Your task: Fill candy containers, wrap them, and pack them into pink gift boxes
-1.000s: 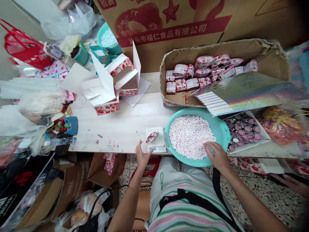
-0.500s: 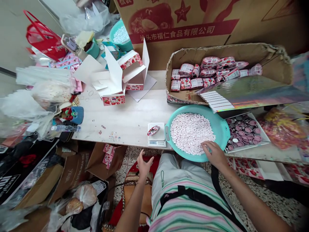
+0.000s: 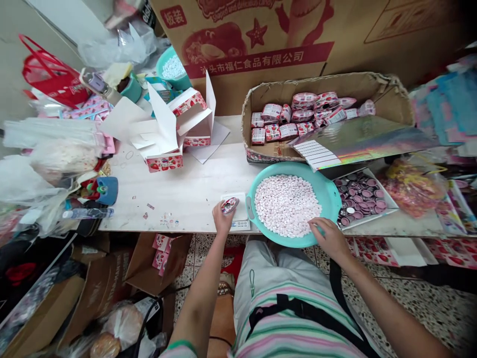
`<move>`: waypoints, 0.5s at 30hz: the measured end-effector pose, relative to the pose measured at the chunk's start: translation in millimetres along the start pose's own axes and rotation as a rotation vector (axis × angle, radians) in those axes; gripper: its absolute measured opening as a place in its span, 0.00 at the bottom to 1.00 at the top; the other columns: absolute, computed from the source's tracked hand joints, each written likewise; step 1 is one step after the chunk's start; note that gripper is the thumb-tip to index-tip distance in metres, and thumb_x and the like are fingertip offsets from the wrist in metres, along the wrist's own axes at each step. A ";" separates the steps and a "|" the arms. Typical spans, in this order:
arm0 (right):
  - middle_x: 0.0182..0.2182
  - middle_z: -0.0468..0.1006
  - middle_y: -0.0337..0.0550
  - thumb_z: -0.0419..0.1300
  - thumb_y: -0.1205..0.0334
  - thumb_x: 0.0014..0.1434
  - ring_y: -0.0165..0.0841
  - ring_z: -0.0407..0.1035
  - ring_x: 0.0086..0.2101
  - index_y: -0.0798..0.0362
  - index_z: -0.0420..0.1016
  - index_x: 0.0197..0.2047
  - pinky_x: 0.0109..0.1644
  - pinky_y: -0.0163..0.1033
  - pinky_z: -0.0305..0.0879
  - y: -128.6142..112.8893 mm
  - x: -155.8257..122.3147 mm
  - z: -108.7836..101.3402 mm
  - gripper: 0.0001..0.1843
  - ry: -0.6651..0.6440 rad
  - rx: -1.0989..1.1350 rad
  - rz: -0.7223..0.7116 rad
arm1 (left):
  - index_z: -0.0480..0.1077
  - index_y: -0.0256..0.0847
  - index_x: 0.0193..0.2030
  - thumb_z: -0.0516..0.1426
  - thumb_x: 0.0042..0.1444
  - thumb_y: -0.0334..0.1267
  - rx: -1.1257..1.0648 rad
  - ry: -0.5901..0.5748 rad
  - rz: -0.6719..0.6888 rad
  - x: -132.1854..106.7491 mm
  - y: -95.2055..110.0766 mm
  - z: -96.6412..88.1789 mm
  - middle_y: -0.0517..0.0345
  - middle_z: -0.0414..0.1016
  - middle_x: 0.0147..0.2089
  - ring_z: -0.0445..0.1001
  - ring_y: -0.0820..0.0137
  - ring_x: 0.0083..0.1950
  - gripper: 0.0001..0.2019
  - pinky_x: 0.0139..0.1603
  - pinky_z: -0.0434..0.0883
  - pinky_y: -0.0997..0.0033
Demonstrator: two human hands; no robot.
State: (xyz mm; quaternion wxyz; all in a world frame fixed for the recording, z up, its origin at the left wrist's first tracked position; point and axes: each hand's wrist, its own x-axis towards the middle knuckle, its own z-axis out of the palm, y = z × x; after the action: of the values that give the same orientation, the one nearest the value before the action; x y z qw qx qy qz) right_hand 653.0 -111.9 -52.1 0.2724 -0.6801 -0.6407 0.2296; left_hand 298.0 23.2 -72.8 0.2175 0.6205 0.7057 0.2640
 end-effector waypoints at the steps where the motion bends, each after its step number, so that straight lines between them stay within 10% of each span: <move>1: 0.37 0.76 0.46 0.51 0.58 0.61 0.39 0.69 0.41 0.51 0.71 0.39 0.47 0.45 0.64 -0.4 0.0 -1.4 0.10 0.006 0.003 0.006 | 0.67 0.39 0.48 0.62 0.46 0.42 -0.023 -0.009 -0.015 4.6 5.3 0.6 0.50 0.73 0.45 0.71 0.61 0.48 0.22 0.51 0.67 0.60; 9: 0.37 0.76 0.46 0.50 0.58 0.61 0.39 0.69 0.40 0.50 0.72 0.38 0.45 0.46 0.64 1.9 1.8 -5.0 0.11 0.071 0.012 0.055 | 0.71 0.44 0.46 0.61 0.49 0.41 -0.021 0.137 0.326 -16.9 92.9 -60.1 0.51 0.72 0.46 0.69 0.61 0.49 0.16 0.54 0.65 0.58; 15: 0.36 0.76 0.46 0.50 0.58 0.61 0.39 0.69 0.39 0.50 0.72 0.38 0.45 0.45 0.65 -4.7 7.1 -5.6 0.11 0.095 0.039 0.063 | 0.75 0.49 0.44 0.59 0.52 0.39 0.037 -0.037 0.533 -12.9 129.8 -37.1 0.52 0.74 0.41 0.70 0.61 0.45 0.12 0.53 0.62 0.56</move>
State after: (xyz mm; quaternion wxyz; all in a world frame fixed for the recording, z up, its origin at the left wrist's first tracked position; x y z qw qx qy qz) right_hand 653.7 -105.1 -44.6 0.3085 -0.7048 -0.6005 0.2179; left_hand 375.0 18.3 38.8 0.1421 0.7930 0.5179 0.2876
